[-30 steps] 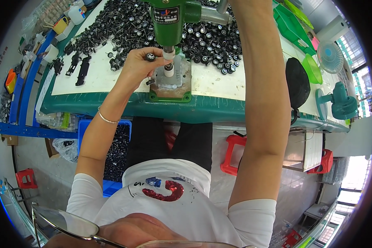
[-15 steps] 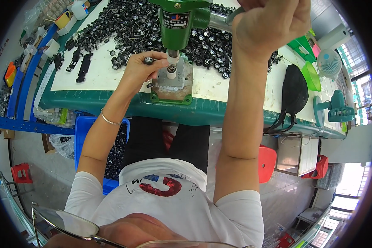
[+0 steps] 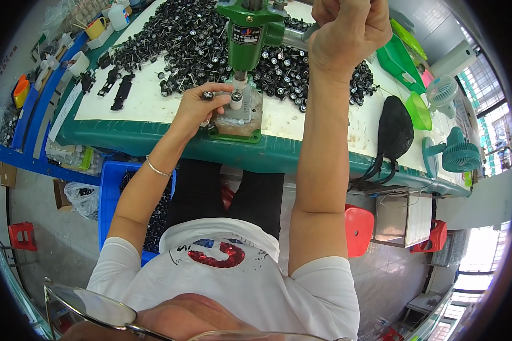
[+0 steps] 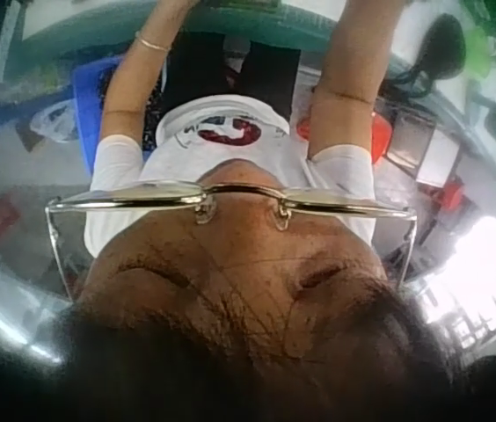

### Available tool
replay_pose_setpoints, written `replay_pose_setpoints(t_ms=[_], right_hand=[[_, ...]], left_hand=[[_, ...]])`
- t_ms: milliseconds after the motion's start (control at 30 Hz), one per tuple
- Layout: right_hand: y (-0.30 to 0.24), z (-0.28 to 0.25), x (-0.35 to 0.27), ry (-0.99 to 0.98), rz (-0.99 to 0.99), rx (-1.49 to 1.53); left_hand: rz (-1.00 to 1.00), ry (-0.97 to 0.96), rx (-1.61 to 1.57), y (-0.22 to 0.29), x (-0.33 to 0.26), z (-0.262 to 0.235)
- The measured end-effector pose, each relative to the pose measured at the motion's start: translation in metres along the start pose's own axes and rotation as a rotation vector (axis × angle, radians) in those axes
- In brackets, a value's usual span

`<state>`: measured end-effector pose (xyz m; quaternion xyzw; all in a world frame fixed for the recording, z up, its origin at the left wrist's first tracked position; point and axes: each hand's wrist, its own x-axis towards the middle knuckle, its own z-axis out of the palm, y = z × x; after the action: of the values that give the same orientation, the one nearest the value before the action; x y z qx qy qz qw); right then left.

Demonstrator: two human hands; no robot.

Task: The person assembles small plastic parts and metal inserts using a manual press machine.

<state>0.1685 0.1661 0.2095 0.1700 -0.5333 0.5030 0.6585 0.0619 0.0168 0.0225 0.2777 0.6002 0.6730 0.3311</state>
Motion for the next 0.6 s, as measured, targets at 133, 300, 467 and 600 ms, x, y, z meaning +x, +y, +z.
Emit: replay_pose_setpoints(t_ms=[133, 300, 467, 600], right_hand=[[0.003, -0.002, 0.004, 0.018, 0.071, 0.032], [-0.003, 0.004, -0.001, 0.035, -0.044, -0.016], [0.000, 0.002, -0.001, 0.029, -0.060, 0.003], [0.004, -0.003, 0.004, 0.030, -0.003, 0.000]], left_hand=[[0.026, 0.003, 0.028, -0.003, 0.002, 0.002], [0.035, 0.043, 0.035, -0.006, 0.001, 0.007], [0.014, 0.004, 0.018, -0.003, 0.001, 0.004], [0.048, 0.016, -0.015, 0.001, 0.001, 0.010]])
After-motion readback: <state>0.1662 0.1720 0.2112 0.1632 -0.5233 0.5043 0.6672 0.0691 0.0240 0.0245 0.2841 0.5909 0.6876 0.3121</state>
